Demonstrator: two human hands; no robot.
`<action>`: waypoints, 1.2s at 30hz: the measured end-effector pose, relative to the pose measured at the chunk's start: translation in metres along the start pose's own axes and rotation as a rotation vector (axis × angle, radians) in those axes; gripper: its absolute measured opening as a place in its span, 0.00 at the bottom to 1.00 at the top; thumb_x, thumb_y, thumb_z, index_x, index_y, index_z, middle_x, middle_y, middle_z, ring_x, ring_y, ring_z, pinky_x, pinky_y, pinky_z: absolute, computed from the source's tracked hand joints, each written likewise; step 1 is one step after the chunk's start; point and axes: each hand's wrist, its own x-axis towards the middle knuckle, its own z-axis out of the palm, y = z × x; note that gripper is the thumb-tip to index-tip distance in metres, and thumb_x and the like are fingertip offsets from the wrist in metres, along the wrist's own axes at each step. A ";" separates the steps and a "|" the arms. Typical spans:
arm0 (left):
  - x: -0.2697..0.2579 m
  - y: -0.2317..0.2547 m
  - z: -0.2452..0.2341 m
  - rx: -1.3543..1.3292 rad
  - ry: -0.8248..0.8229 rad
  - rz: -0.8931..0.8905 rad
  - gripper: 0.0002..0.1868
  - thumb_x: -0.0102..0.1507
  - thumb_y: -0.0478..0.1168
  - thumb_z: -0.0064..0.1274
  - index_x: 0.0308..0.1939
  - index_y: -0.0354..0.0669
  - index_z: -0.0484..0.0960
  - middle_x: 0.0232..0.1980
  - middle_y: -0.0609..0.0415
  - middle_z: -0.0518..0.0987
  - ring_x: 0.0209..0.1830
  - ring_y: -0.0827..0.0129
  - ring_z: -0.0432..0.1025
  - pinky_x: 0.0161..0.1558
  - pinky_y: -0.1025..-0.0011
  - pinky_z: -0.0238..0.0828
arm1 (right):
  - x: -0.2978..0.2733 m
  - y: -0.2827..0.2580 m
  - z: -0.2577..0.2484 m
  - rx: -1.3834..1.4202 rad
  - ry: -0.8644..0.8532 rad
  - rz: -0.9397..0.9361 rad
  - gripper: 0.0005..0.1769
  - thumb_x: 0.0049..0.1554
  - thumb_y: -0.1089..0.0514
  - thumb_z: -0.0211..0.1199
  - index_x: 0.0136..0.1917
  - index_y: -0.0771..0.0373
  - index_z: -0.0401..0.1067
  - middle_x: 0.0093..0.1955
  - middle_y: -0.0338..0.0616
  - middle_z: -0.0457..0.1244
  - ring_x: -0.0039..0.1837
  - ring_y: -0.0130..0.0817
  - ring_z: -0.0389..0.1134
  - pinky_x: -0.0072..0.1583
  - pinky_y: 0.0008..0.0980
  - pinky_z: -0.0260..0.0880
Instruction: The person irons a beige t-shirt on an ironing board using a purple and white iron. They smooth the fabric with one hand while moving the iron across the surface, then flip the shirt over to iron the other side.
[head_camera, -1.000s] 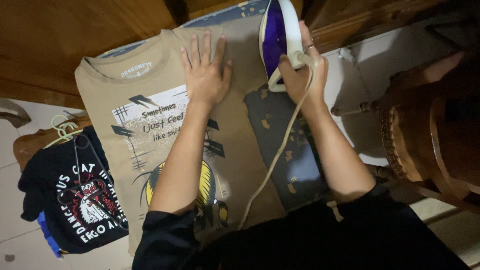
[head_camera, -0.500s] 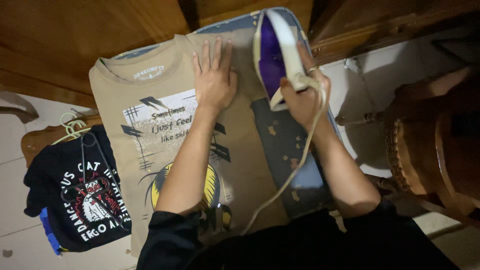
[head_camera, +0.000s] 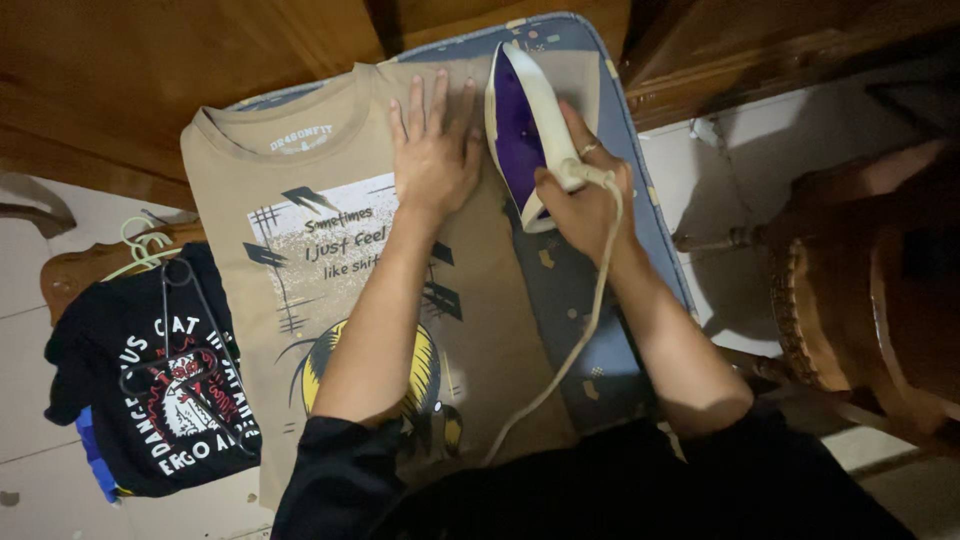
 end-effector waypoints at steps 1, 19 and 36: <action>0.000 0.001 0.000 0.003 0.001 0.000 0.31 0.71 0.50 0.42 0.80 0.56 0.63 0.83 0.47 0.54 0.83 0.43 0.42 0.77 0.37 0.32 | -0.002 0.000 0.000 -0.018 0.004 0.003 0.40 0.55 0.66 0.68 0.79 0.68 0.61 0.62 0.62 0.70 0.58 0.40 0.76 0.58 0.36 0.77; 0.001 0.003 -0.004 0.035 -0.098 -0.029 0.36 0.68 0.55 0.46 0.80 0.57 0.59 0.83 0.46 0.50 0.83 0.43 0.39 0.77 0.39 0.29 | -0.011 0.002 -0.007 0.041 0.043 0.144 0.40 0.55 0.65 0.66 0.79 0.64 0.61 0.57 0.55 0.73 0.53 0.36 0.75 0.54 0.33 0.77; -0.002 0.006 -0.006 -0.031 -0.084 -0.042 0.38 0.61 0.54 0.51 0.76 0.57 0.64 0.80 0.45 0.56 0.81 0.43 0.45 0.75 0.38 0.34 | -0.005 -0.021 -0.010 -0.044 0.104 0.279 0.41 0.49 0.59 0.67 0.75 0.66 0.65 0.40 0.54 0.71 0.39 0.35 0.72 0.43 0.32 0.73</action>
